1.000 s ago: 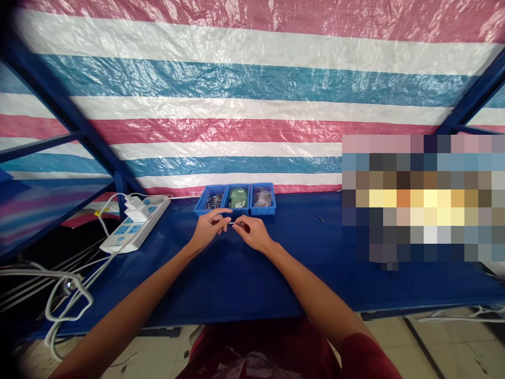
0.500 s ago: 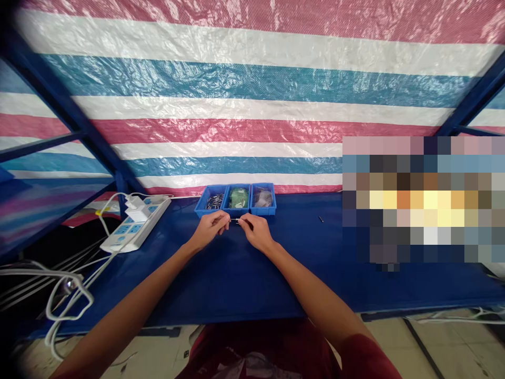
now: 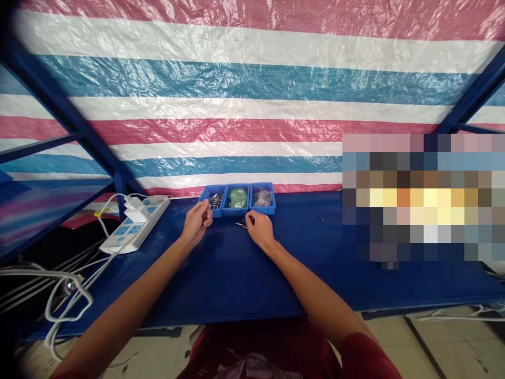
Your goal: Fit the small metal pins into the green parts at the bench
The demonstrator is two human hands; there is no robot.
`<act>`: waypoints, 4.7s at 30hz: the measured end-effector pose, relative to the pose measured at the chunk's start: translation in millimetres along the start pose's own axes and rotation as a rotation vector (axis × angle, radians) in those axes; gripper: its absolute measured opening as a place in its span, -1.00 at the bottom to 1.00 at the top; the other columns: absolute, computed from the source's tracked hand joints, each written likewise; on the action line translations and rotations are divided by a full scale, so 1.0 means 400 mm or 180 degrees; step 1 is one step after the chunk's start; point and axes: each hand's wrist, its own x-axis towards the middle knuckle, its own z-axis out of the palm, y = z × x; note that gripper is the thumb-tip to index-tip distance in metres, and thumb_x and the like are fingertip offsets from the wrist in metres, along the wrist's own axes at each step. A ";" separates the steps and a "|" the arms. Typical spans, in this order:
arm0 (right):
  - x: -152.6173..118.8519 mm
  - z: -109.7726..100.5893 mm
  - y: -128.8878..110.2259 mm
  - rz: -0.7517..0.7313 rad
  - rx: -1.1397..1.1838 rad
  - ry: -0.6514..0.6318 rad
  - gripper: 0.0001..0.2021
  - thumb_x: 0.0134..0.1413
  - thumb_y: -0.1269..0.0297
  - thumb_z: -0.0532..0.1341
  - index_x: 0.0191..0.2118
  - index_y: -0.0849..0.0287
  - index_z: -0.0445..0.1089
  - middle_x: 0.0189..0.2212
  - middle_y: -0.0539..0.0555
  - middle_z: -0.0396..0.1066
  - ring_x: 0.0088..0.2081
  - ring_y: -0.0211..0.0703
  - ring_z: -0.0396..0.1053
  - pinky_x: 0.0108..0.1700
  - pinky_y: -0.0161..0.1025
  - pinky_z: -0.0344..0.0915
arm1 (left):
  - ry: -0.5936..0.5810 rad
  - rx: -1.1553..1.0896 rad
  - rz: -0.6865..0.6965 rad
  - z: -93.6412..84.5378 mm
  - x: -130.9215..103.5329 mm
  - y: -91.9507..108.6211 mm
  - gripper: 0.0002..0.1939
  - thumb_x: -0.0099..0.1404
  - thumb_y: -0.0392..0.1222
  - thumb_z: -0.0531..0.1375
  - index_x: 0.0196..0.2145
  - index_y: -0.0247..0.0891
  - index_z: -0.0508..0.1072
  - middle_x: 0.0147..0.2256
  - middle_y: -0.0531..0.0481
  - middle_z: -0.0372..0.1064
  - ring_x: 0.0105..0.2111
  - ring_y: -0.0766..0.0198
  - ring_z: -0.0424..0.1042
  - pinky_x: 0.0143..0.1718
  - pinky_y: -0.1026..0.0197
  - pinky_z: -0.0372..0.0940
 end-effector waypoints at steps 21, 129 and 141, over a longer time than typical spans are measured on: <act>0.000 0.002 -0.002 -0.0380 -0.0777 -0.0732 -0.89 0.24 0.35 0.07 -0.24 0.14 0.35 -0.28 0.05 0.46 -0.27 -0.17 0.39 -0.31 -0.30 0.16 | -0.0955 0.3016 0.1511 0.012 -0.036 -0.011 -0.73 0.29 -0.06 0.12 -0.17 -0.24 0.50 -0.26 -0.05 0.47 -0.48 0.32 0.36 -0.42 0.27 0.26; -0.013 0.009 -0.008 -0.0963 0.0816 -0.0124 -0.75 0.26 0.18 0.04 -0.32 0.16 0.38 -0.43 0.06 0.37 -0.43 -0.21 0.30 -0.36 -0.29 0.21 | -0.0770 0.1768 0.0818 0.021 -0.040 -0.017 -0.69 0.11 0.03 0.29 -0.47 -0.32 0.52 -0.47 -0.02 0.44 -0.57 0.36 0.32 -0.55 0.31 0.28; -0.015 0.006 -0.010 -0.0860 0.0838 -0.0164 -0.74 0.27 0.17 0.02 -0.31 0.16 0.38 -0.42 0.05 0.38 -0.44 -0.21 0.31 -0.36 -0.29 0.22 | -0.0717 0.1078 0.0581 0.038 -0.043 -0.017 -0.72 0.08 -0.05 0.32 -0.39 -0.36 0.53 -0.43 -0.09 0.49 -0.54 0.31 0.38 -0.59 0.30 0.28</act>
